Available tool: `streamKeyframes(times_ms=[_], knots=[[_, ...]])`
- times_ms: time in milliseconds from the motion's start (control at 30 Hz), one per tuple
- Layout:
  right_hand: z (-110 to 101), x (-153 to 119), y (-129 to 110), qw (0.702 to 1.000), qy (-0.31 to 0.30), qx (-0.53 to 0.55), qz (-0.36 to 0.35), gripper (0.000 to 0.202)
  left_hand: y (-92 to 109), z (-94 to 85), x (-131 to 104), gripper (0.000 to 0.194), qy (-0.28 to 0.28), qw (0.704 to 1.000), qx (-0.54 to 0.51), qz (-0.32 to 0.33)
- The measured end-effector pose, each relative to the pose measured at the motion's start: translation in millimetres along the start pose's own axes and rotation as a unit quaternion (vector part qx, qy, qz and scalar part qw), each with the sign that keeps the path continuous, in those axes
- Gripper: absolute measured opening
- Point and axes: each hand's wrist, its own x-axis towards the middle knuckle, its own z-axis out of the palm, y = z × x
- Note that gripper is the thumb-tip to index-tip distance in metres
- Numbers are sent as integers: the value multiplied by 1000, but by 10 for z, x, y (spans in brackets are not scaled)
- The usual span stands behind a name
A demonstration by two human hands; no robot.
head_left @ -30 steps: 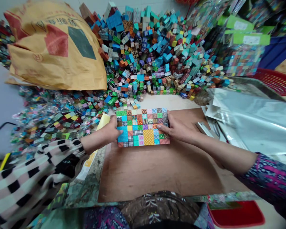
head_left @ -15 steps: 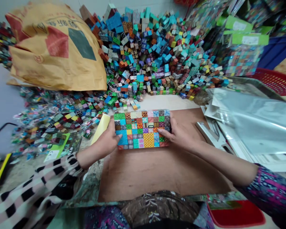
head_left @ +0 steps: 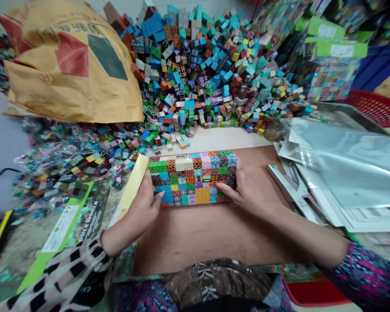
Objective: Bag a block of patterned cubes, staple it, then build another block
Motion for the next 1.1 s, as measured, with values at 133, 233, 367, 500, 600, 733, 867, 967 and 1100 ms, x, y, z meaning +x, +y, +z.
streamKeyframes(times_ms=[133, 233, 367, 500, 600, 733, 867, 967, 1100], knots=[[9, -82, 18, 999, 11, -19, -34, 87, -72, 78, -106, 85, 13, 1000, -27, 3], [25, -139, 43, 995, 40, -45, -76, 79, -166, 159, -166, 82, 42, 997, -47, 47], [104, -192, 125, 980, 106, -71, -150, 69, -283, 262, -236, 72, 96, 986, -41, 127], [243, -242, 258, 969, 146, -80, -183, 71, -355, 327, -320, 69, 135, 977, 28, 164], [326, -277, 343, 963, 164, -88, -194, 75, -390, 370, -365, 73, 164, 961, 88, 203], [378, -291, 411, 949, 187, -105, -230, 78, -391, 434, -394, 75, 191, 949, 100, 230], [402, -295, 436, 935, 219, -106, -258, 87, -357, 486, -438, 60, 173, 968, 42, 178], [402, -317, 426, 936, 217, -93, -261, 86, -352, 512, -472, 56, 171, 973, 6, 152], [386, -345, 395, 937, 222, -88, -254, 84, -352, 521, -484, 56, 167, 974, -39, 145]])
